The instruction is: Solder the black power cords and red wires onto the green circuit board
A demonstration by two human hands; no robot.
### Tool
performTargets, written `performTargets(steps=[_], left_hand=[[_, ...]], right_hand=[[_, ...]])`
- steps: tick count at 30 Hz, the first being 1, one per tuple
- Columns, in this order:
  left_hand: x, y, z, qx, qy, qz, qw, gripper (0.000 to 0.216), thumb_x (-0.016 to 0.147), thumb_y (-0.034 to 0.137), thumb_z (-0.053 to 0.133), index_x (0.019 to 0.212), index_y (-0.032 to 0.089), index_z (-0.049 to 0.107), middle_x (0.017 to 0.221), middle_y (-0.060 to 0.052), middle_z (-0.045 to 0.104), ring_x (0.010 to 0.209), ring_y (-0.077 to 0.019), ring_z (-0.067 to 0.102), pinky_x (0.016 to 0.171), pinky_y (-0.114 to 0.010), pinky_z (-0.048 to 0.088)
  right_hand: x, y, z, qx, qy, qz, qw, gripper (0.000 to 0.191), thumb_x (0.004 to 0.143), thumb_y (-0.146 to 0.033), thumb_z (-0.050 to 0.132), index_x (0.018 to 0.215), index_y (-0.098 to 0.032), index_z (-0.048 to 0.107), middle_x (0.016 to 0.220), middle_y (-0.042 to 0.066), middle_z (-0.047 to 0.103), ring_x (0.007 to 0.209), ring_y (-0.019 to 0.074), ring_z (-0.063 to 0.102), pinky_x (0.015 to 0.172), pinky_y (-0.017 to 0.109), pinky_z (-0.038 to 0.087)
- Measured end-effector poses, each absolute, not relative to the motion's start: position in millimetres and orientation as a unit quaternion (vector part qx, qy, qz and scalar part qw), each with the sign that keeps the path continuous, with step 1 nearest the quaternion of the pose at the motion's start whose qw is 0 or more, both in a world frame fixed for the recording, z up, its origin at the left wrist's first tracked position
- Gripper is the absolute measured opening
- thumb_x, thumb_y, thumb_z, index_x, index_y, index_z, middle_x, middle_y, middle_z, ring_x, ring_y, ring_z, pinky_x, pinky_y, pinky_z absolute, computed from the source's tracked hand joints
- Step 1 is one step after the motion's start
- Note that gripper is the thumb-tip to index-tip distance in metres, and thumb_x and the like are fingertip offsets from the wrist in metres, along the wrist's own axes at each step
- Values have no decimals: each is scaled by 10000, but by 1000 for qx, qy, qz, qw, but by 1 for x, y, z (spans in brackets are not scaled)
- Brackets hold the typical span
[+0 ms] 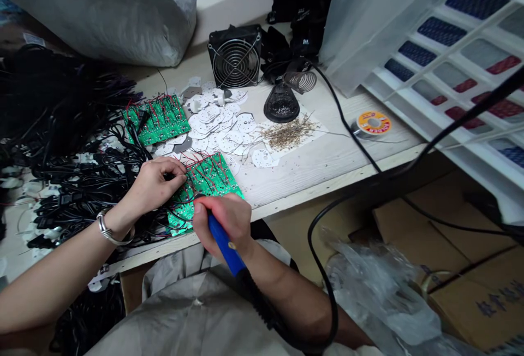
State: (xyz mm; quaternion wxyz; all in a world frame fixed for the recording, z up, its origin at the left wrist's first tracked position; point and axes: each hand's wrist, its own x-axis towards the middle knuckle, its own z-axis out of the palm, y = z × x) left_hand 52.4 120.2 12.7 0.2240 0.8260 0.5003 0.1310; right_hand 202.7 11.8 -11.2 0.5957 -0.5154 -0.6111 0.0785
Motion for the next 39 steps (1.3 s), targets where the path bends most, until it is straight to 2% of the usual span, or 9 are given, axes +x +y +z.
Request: performTargets(steps=[9,23,35,39], left_hand=[[53,121,12,821,506,126,232,157,715,189,530,560,189,555,789,-22,691,836,-181,626,853,-339,477],[54,121,14,818,515,107,231,155,709,167,533,556,184,544,786,-31,686,828,-183,620,846,-338,474],[52,122,10,817,513,115,237,135,699,178,525,568,187,559,797,-24,689,836,-182,617,864,-348,472],[53,123,10,816,514,117,239,138,697,186,526,564,187,560,787,-25,688,831,-182,615,862,-347,472]], right_hand=[[199,18,-16,-500,-631,30,593,106,842,-117,537,885,-214,536,650,-19,709,535,119,660,548,237,498],[199,21,-15,-482,-649,25,588,119,832,-105,540,893,-207,544,642,-10,713,528,118,654,553,232,503],[209,8,-4,-519,-580,78,623,117,869,-142,517,897,-232,586,699,-16,707,580,121,658,599,248,543],[215,3,-5,-537,-553,110,627,103,871,-160,530,896,-227,604,720,0,707,578,124,655,547,241,539]])
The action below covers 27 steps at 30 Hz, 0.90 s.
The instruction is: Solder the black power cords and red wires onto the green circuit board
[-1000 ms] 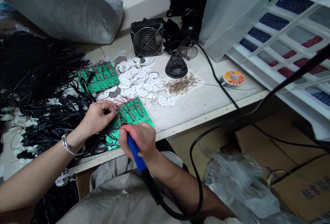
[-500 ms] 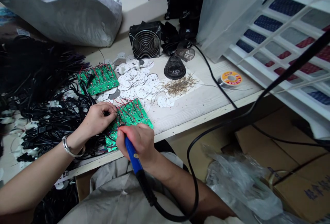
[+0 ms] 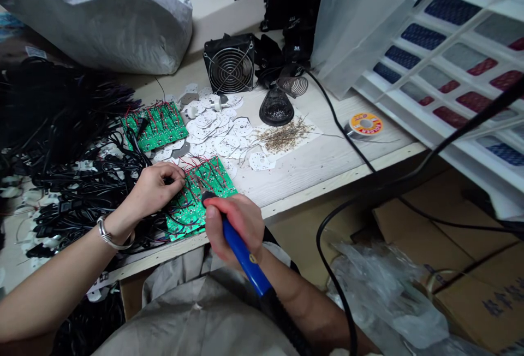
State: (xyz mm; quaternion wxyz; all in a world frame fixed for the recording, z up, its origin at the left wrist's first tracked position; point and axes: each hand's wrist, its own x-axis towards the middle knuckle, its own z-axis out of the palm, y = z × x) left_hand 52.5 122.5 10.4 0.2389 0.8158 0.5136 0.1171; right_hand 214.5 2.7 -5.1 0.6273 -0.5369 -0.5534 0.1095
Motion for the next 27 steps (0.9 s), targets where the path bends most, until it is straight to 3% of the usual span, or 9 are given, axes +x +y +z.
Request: performTargets(steps=[27], left_hand=[[53,123,13,808,519,116,253,165,695,241,519,543,187,552,763,-27,686,792,-180,623,836,-331,479]], right_hand=[[215,-1,-18,-564,-506,184,626,91,894,-236,531,886,-224,621,661,-3,675,575,129,658,450,220,498]])
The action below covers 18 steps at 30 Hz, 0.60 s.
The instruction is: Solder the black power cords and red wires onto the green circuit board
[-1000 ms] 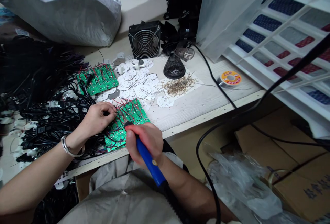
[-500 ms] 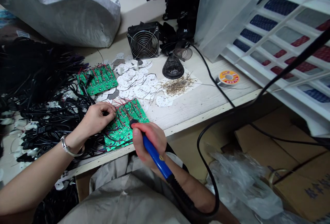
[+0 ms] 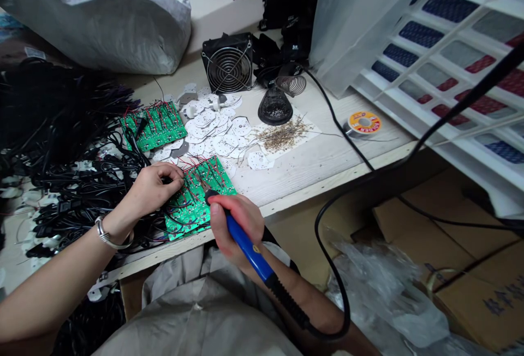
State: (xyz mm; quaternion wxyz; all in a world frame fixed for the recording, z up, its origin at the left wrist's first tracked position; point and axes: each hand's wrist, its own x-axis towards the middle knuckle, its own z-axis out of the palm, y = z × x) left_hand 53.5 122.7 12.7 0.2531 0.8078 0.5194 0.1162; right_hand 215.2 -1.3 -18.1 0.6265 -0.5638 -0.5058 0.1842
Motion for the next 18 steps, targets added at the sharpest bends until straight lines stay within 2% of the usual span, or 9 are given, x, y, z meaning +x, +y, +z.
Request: performTargets(steps=[18], left_hand=[[49,123,13,785,528,148,288,179,714,311,547,610,178,605,765,-39,690,769,-181,624,791,-320,465]], right_hand=[[214,-3,-18,-570,-496,210,621,99,893,-246,534,883,-228,630,631,-19,658,534,121,629,492,236,508]])
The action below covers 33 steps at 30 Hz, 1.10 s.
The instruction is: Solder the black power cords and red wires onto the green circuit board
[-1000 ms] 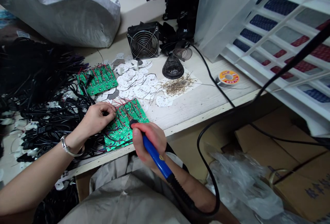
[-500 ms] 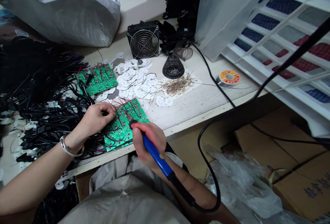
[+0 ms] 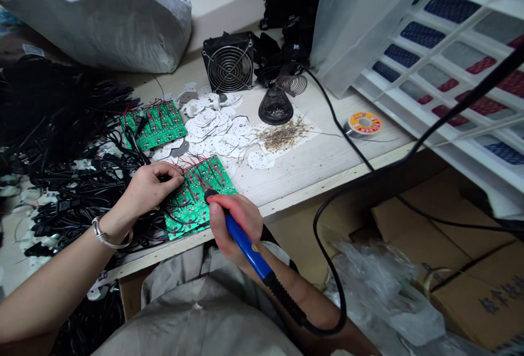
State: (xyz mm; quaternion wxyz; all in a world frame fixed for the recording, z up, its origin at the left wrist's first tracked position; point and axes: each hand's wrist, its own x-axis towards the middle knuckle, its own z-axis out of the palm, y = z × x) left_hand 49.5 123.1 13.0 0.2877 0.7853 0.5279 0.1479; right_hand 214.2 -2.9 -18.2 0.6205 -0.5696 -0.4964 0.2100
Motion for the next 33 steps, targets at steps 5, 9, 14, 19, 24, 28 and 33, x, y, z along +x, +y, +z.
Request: performTargets(steps=[5,9,14,19,24,28,33], left_hand=[[47,122,13,809,478,178,291,173,730,287,556,611,173,607,831,-49,681,846,-181,628,840,-315,466],[46,121,17,824,471,144,280,132,719,240,568,616,171,614,896,-45,653,893,-182,611,883,-340,448],[45,123,23,843,448,75,288,123,736,201,564,648,172,644,969,-40,615,950,-175,582,902,-330,443],[45,125,24,841,457,59,285,116,724,174,558,645,175,643,977,-33,617,966,-184,574,911,-349,446],[47,124,25,842,461,54,275,124,713,155,553,629,180,641,959,-29,623,952,-184,579,902,-355,451],[51,122,26,840,478,40,256,120,707,155,555,615,180,627,965,-34,630,966,-194,581,892,-354,457],[54,121,26,847,483,32,221,113,696,147,555,612,186,620,955,-29,644,947,-193,585,884,-347,459]], right_hand=[[214,-1,-18,-568,-501,205,620,112,893,-243,521,857,-220,624,635,-13,660,562,130,643,526,247,524],[214,2,-17,-554,-531,184,615,103,884,-212,519,843,-212,613,667,-5,681,577,124,648,537,238,520],[213,4,-16,-542,-554,158,611,105,879,-176,513,841,-210,605,694,-3,700,584,115,652,545,231,513],[208,8,-14,-519,-590,122,606,102,879,-154,516,846,-217,590,697,-20,709,597,105,654,607,230,527],[203,13,-13,-510,-619,87,591,87,877,-139,530,870,-216,571,690,-34,707,582,94,649,615,224,511],[203,13,-9,-507,-636,79,577,89,871,-124,528,869,-208,560,662,-37,696,567,91,646,600,221,495],[204,13,-6,-504,-649,79,564,91,868,-115,524,855,-200,555,644,-35,689,547,89,638,589,220,484]])
